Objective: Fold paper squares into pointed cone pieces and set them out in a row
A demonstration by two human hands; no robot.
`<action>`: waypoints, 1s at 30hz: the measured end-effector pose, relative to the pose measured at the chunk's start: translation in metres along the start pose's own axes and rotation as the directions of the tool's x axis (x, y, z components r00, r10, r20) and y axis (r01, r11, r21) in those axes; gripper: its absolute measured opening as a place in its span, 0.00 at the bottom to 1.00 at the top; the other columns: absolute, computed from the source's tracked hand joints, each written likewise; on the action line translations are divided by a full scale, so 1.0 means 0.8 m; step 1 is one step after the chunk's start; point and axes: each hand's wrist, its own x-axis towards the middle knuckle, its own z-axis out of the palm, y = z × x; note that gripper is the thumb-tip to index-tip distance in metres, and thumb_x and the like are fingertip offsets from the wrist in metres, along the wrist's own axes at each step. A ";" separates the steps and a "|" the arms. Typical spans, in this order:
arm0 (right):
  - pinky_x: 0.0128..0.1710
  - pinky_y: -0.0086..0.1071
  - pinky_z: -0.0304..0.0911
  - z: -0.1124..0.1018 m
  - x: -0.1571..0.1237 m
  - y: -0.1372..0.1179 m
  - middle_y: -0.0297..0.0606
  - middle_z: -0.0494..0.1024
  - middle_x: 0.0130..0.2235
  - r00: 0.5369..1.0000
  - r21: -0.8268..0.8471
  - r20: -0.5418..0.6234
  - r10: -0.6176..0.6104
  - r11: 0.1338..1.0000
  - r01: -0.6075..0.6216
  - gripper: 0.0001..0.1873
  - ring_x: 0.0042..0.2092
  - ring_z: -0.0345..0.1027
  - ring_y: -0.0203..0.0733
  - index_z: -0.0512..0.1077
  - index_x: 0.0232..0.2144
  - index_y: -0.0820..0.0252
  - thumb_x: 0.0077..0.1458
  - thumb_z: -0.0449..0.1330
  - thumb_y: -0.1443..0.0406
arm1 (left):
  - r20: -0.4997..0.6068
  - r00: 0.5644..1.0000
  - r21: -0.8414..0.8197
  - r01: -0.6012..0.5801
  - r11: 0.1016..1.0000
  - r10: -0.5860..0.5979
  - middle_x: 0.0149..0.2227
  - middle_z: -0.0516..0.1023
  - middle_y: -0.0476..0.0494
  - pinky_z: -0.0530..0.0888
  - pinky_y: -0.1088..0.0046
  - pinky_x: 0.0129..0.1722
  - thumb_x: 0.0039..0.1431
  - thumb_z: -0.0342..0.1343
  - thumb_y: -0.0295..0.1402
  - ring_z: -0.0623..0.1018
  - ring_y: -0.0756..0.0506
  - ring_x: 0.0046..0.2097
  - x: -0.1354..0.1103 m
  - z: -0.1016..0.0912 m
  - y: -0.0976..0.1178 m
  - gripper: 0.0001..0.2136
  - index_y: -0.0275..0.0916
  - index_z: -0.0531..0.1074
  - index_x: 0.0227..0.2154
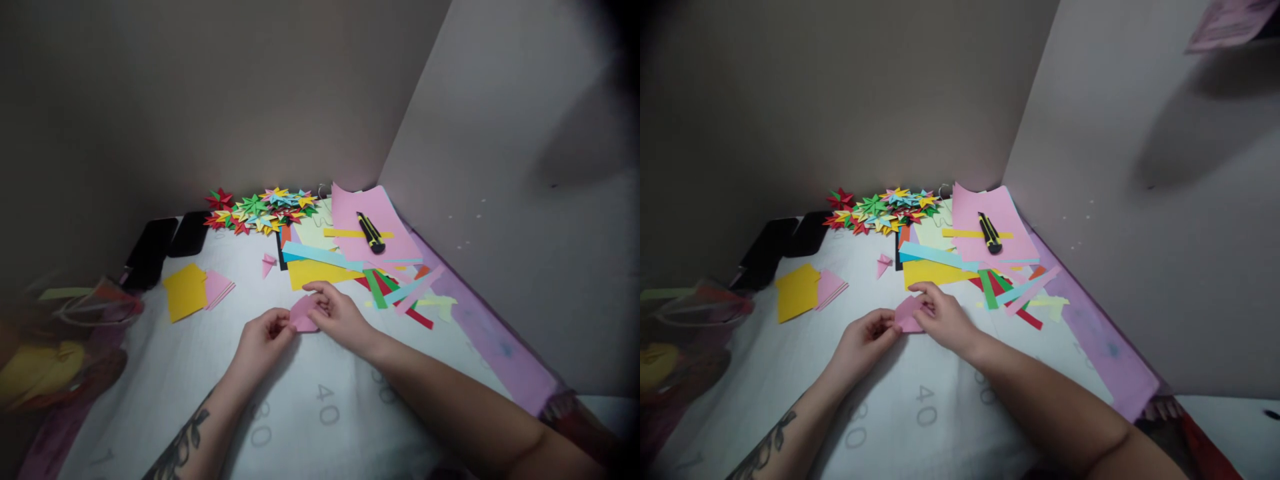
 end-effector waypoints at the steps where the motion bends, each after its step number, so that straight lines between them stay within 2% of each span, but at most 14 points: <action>1: 0.40 0.36 0.67 -0.001 -0.001 -0.001 0.40 0.74 0.42 0.994 -0.112 -0.023 -0.107 0.988 0.104 0.21 0.43 0.69 0.41 0.63 0.50 0.57 0.53 0.54 0.71 | -0.034 0.999 -0.003 0.012 1.000 -0.012 0.26 0.75 0.50 0.67 0.76 0.30 0.48 0.58 0.33 0.73 0.49 0.29 0.001 -0.002 0.001 0.07 0.36 0.72 0.30; 3: 0.50 0.44 0.62 -0.002 -0.003 -0.003 0.45 0.70 0.51 0.944 -0.374 0.040 -0.328 0.871 0.318 0.20 0.52 0.62 0.47 0.64 0.50 0.56 0.54 0.56 0.70 | -0.104 0.993 -0.033 0.047 0.998 -0.050 0.22 0.72 0.53 0.64 0.78 0.27 0.46 0.58 0.33 0.71 0.51 0.25 0.002 -0.006 0.001 0.07 0.36 0.71 0.28; 5: 0.53 0.47 0.57 -0.002 -0.005 -0.006 0.44 0.68 0.54 0.871 -0.554 0.195 -0.451 0.682 0.477 0.19 0.55 0.57 0.50 0.67 0.49 0.54 0.55 0.58 0.69 | -0.133 0.986 -0.082 0.092 0.992 -0.102 0.19 0.69 0.56 0.62 0.79 0.24 0.45 0.58 0.33 0.68 0.53 0.22 0.003 -0.009 0.001 0.07 0.37 0.69 0.28; 7: 0.51 0.45 0.56 0.001 -0.007 -0.008 0.42 0.69 0.55 0.821 -0.632 0.280 -0.497 0.548 0.547 0.15 0.53 0.57 0.49 0.69 0.47 0.53 0.57 0.56 0.70 | -0.113 0.984 -0.147 0.119 0.982 -0.137 0.18 0.69 0.57 0.61 0.80 0.23 0.45 0.59 0.32 0.67 0.54 0.21 0.003 -0.012 0.000 0.08 0.37 0.67 0.28; 9: 0.48 0.41 0.57 0.004 -0.007 -0.008 0.41 0.71 0.52 0.800 -0.667 0.280 -0.531 0.492 0.560 0.11 0.50 0.58 0.47 0.71 0.44 0.55 0.59 0.54 0.69 | -0.068 0.986 -0.225 0.135 0.965 -0.153 0.17 0.69 0.57 0.62 0.80 0.24 0.45 0.59 0.32 0.67 0.54 0.21 0.002 -0.013 0.001 0.09 0.37 0.66 0.28; 14: 0.42 0.38 0.56 0.004 -0.001 -0.002 0.38 0.76 0.45 0.782 -0.671 0.260 -0.566 0.477 0.568 0.07 0.44 0.61 0.43 0.72 0.36 0.57 0.61 0.53 0.68 | 0.022 0.985 -0.341 0.169 0.925 -0.172 0.16 0.69 0.55 0.65 0.79 0.24 0.45 0.60 0.31 0.69 0.54 0.20 -0.001 -0.010 0.006 0.11 0.38 0.61 0.24; 19: 0.43 0.38 0.56 0.001 0.006 0.002 0.39 0.76 0.44 0.784 -0.624 0.251 -0.567 0.525 0.579 0.07 0.46 0.62 0.43 0.72 0.37 0.56 0.61 0.54 0.69 | 0.155 0.973 -0.301 0.211 0.930 -0.171 0.25 0.75 0.50 0.68 0.77 0.26 0.48 0.59 0.33 0.71 0.53 0.22 -0.005 -0.009 0.011 0.09 0.36 0.65 0.30; 20: 0.43 0.38 0.56 0.000 0.007 0.003 0.38 0.77 0.43 0.785 -0.611 0.258 -0.563 0.535 0.584 0.07 0.46 0.62 0.43 0.72 0.36 0.57 0.61 0.54 0.69 | 0.154 0.974 -0.249 0.203 0.947 -0.168 0.25 0.75 0.50 0.68 0.76 0.26 0.49 0.58 0.33 0.72 0.52 0.23 -0.005 -0.009 0.011 0.09 0.36 0.65 0.32; 22: 0.43 0.38 0.56 0.000 0.009 0.005 0.38 0.77 0.42 0.792 -0.589 0.277 -0.544 0.555 0.588 0.07 0.46 0.62 0.43 0.72 0.35 0.57 0.61 0.54 0.69 | 0.050 0.990 -0.057 0.137 0.989 -0.134 0.23 0.74 0.52 0.67 0.75 0.26 0.51 0.57 0.35 0.73 0.50 0.24 -0.005 -0.014 0.008 0.11 0.37 0.66 0.36; 23: 0.43 0.38 0.56 0.000 0.010 0.006 0.38 0.78 0.41 0.796 -0.576 0.289 -0.532 0.567 0.588 0.07 0.45 0.63 0.42 0.72 0.34 0.58 0.61 0.54 0.69 | -0.030 0.996 0.080 0.089 0.993 -0.086 0.23 0.74 0.52 0.67 0.74 0.27 0.52 0.57 0.36 0.73 0.49 0.25 -0.004 -0.017 0.006 0.12 0.38 0.66 0.39; 25: 0.43 0.37 0.57 0.000 0.011 0.009 0.37 0.78 0.39 0.798 -0.536 0.328 -0.505 0.596 0.597 0.06 0.45 0.63 0.42 0.72 0.34 0.58 0.60 0.55 0.69 | -0.144 0.987 0.364 -0.019 0.931 0.077 0.25 0.75 0.50 0.66 0.73 0.29 0.54 0.56 0.36 0.74 0.47 0.28 -0.003 -0.025 0.002 0.12 0.40 0.69 0.41; 27: 0.44 0.36 0.57 0.001 0.012 0.012 0.37 0.78 0.37 0.795 -0.489 0.377 -0.476 0.626 0.607 0.06 0.44 0.64 0.41 0.72 0.33 0.58 0.60 0.55 0.68 | -0.085 0.966 0.557 -0.156 0.816 0.243 0.31 0.77 0.46 0.67 0.71 0.34 0.56 0.54 0.34 0.74 0.45 0.33 -0.001 -0.031 -0.002 0.07 0.41 0.74 0.36; 30: 0.43 0.35 0.59 0.000 0.013 0.015 0.38 0.77 0.36 0.781 -0.452 0.444 -0.439 0.643 0.618 0.06 0.42 0.66 0.39 0.72 0.32 0.59 0.60 0.55 0.67 | 0.145 0.923 0.621 -0.364 0.693 0.356 0.35 0.78 0.43 0.68 0.69 0.40 0.57 0.53 0.30 0.74 0.44 0.39 0.001 -0.034 -0.004 0.07 0.41 0.77 0.32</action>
